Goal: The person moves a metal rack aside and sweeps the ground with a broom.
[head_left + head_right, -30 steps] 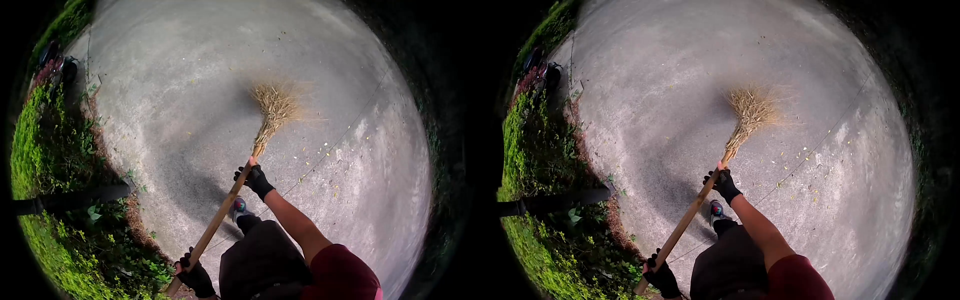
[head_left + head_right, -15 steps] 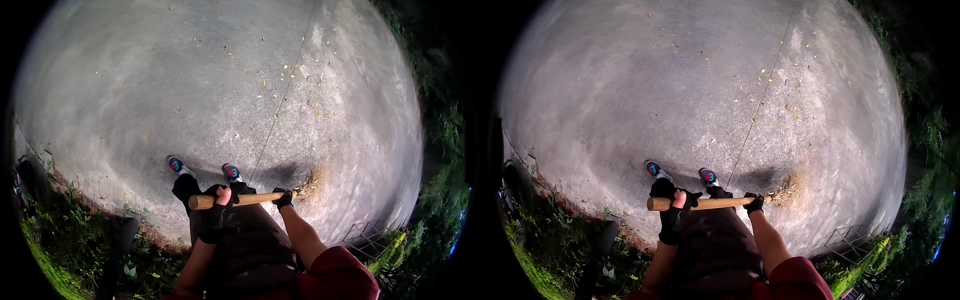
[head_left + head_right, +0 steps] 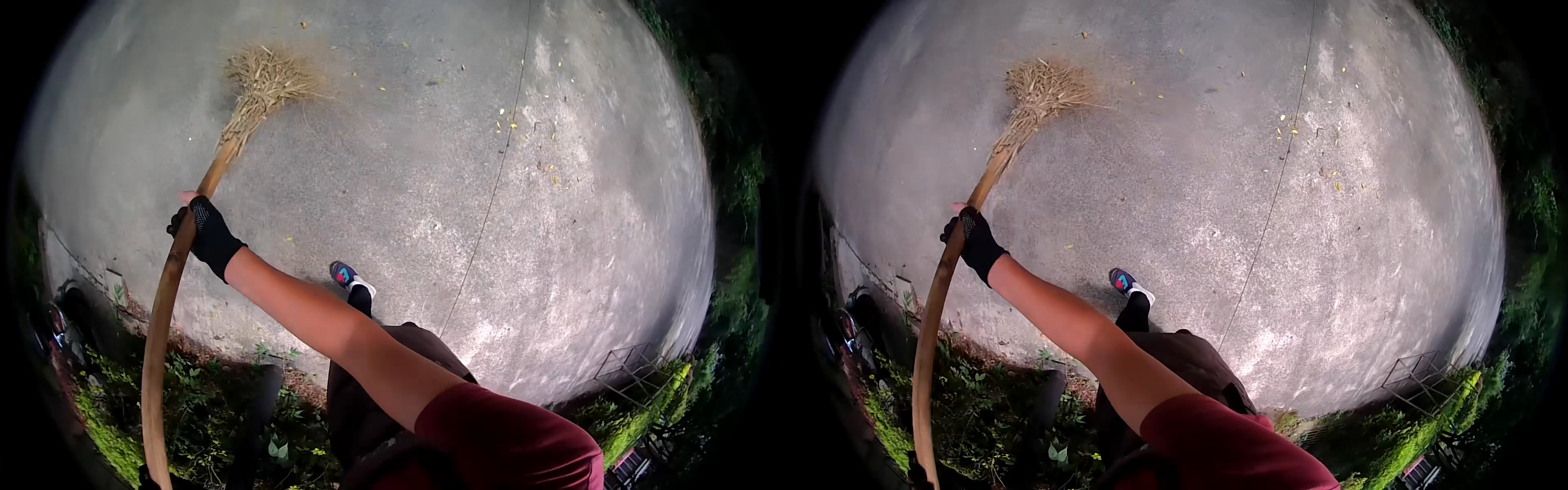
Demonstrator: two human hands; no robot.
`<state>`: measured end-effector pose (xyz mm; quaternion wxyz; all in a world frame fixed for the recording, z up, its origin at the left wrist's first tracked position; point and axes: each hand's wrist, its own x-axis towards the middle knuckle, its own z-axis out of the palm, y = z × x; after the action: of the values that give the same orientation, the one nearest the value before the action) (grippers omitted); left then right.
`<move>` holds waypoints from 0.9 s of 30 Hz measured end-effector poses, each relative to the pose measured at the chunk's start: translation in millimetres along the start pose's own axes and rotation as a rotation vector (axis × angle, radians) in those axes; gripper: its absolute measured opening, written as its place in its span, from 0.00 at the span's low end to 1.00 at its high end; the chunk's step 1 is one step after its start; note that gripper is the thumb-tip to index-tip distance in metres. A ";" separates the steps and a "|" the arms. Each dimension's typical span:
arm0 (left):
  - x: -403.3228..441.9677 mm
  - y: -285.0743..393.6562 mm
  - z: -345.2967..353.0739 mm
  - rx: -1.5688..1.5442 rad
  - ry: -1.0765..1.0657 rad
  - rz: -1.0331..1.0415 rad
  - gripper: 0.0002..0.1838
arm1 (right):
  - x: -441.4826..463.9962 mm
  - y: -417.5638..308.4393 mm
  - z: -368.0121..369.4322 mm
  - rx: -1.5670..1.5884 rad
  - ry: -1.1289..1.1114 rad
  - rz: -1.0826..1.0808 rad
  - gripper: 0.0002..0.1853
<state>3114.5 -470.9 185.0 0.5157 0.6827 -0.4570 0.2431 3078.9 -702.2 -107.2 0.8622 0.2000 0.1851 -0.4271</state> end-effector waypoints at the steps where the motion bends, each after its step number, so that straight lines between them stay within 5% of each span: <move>1: 1.0 23.9 9.1 -0.206 0.327 -0.187 0.10 | -21.5 -5.6 29.3 -0.077 -0.047 -0.007 0.17; 2: 3.0 39.5 15.7 -0.413 0.651 -0.383 0.07 | -48.6 -13.4 44.9 -0.158 -0.092 -0.018 0.17; 3: 15.1 1.2 -18.0 -0.815 0.344 -0.339 0.06 | -58.3 -19.8 43.3 -0.178 -0.119 -0.025 0.18; 5: 21.5 -16.1 1.3 -0.467 0.349 -0.328 0.07 | -89.6 -50.4 20.3 -0.032 -0.017 -0.025 0.17; 9: -56.2 -36.5 123.9 -1.232 -0.269 -1.004 0.12 | -179.8 -186.6 -105.2 0.269 0.287 -0.253 0.17; 13: -197.1 112.9 260.7 -1.456 -0.738 -1.450 0.20 | -320.9 -363.5 -272.0 0.156 0.686 -0.727 0.21; 14: -236.2 162.9 284.7 -1.300 -0.926 -1.401 0.18 | -359.9 -398.5 -311.9 0.176 0.685 -0.798 0.22; 16: -308.1 237.4 308.4 -1.112 -1.087 -1.394 0.12 | -419.3 -447.6 -348.5 0.440 0.300 -0.696 0.25; 18: -299.6 308.1 334.3 -0.972 -1.360 -1.253 0.12 | -448.6 -489.2 -385.5 0.509 0.933 -0.659 0.20; 19: -293.7 321.0 349.1 -0.937 -1.377 -1.213 0.15 | -437.5 -489.7 -366.8 0.348 1.033 -0.590 0.18; 21: -265.9 296.6 371.7 -0.932 -1.220 -1.255 0.13 | -371.1 -489.8 -322.9 0.202 1.080 -0.513 0.18; 23: -178.7 265.0 372.1 -1.080 -0.796 -1.281 0.13 | -259.6 -465.2 -317.4 0.209 0.781 -0.451 0.23; 24: -127.4 211.1 344.0 -1.383 -0.777 -1.231 0.07 | -220.4 -444.0 -239.7 0.309 0.753 -0.387 0.20; 26: -64.3 218.6 275.6 -0.793 -0.360 -0.532 0.06 | -141.8 -402.1 -64.3 0.513 0.712 -0.256 0.17; 27: -32.7 222.4 241.7 -0.390 -0.105 -0.358 0.07 | -107.4 -386.9 -30.7 0.472 0.511 -0.233 0.15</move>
<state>2871.1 -693.9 181.4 0.6480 0.6519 -0.3933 0.0197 2699.9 -830.4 -153.0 0.6639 0.4710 0.3124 -0.4897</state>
